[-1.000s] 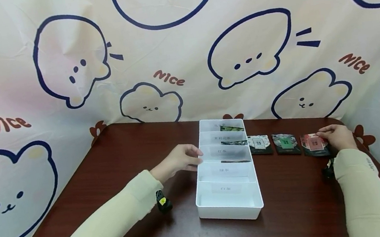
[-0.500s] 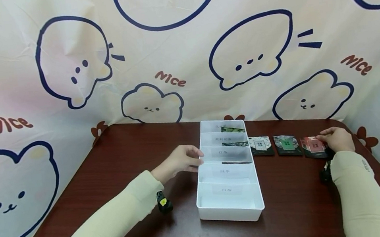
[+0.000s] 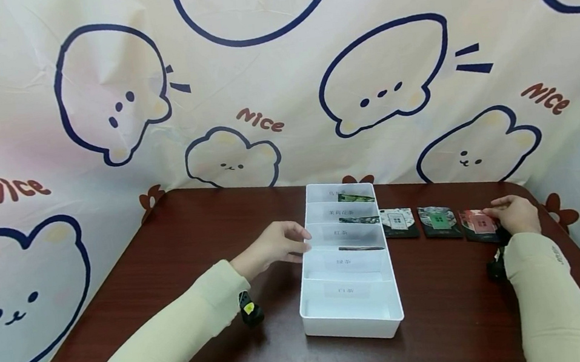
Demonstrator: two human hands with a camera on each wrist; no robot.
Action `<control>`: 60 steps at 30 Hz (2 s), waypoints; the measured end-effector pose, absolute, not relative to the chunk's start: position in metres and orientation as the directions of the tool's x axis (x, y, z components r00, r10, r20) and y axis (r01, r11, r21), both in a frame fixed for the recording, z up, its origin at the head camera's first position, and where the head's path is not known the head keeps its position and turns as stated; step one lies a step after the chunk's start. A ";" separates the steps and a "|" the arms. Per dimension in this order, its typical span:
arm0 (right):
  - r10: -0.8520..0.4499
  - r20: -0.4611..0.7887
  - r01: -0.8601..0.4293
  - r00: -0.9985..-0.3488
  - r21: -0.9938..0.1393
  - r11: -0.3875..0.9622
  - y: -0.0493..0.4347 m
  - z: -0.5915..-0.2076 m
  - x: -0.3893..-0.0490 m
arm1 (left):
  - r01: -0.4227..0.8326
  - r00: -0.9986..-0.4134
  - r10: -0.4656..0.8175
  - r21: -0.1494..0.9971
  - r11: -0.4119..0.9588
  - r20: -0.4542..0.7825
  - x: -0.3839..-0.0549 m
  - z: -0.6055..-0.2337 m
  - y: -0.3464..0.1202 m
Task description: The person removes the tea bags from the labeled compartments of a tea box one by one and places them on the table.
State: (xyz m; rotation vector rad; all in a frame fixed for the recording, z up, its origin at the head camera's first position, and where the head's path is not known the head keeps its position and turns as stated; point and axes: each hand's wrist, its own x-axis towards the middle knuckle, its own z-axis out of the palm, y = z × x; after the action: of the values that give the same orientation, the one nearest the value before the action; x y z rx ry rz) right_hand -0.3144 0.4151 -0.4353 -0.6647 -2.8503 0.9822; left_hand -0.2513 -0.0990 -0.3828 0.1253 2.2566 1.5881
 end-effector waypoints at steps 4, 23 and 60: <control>0.419 -0.077 0.380 -0.904 -0.593 0.710 0.414 -0.436 -0.315 | -0.148 -0.925 0.280 0.923 0.356 -0.256 -0.251 -0.383 -0.099; 0.431 -0.065 0.364 -0.900 -0.658 0.660 0.418 -0.432 -0.310 | -0.146 -0.927 0.272 0.915 0.375 -0.259 -0.251 -0.382 -0.099; 0.011 0.414 -0.409 -0.910 -0.902 0.141 0.286 -0.300 -0.257 | -0.144 -0.927 0.276 0.920 0.366 -0.254 -0.251 -0.383 -0.099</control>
State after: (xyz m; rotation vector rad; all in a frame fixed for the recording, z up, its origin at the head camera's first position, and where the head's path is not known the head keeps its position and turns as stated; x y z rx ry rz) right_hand -0.2573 0.2864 -0.3003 0.3847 -2.1028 1.8280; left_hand -0.2511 -0.0994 -0.3827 0.1158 2.2662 1.5814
